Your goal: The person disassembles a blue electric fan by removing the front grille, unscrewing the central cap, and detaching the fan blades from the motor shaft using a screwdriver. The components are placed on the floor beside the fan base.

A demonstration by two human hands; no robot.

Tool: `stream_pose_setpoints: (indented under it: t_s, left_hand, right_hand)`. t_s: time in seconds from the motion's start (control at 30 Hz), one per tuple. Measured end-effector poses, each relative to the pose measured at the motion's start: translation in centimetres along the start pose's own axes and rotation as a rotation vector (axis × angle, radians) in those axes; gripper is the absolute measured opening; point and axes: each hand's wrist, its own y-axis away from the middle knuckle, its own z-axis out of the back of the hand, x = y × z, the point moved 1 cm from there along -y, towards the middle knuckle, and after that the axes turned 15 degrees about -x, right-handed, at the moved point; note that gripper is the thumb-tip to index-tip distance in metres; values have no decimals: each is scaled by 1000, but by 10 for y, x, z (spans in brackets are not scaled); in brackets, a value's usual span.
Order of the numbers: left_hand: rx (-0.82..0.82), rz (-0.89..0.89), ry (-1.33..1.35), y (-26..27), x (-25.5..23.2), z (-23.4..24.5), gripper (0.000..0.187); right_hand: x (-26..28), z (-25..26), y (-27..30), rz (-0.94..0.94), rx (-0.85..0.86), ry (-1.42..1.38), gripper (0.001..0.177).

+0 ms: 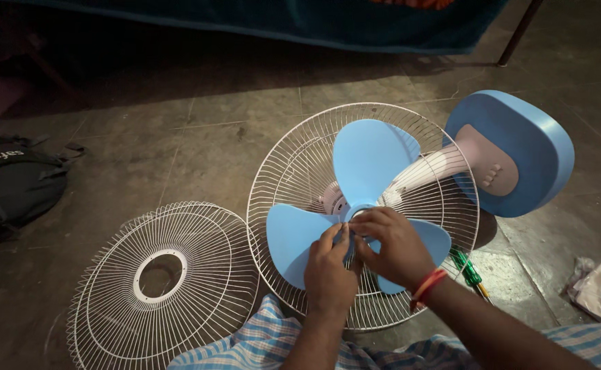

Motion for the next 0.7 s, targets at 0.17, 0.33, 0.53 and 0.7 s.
stream_pose_setpoints:
  t_s: [0.17,0.33,0.53,0.7]
  left_hand:
    - [-44,-145,7,-7,-1,2,57]
    - [-123,-474,29,-16,-9,-11,37]
    - [81,-139,-136,-24,-20,-23,35]
    - [-158,-239,-61,-21,-29,-24,26]
  right_hand:
    - [-8,14,14,-82,102,-185,17]
    - [-23,27,26,-334,-173,-20,34]
    - [-31,10,34,-154,-64,234,57]
    - [-33,0,36,-299,-104,235,42]
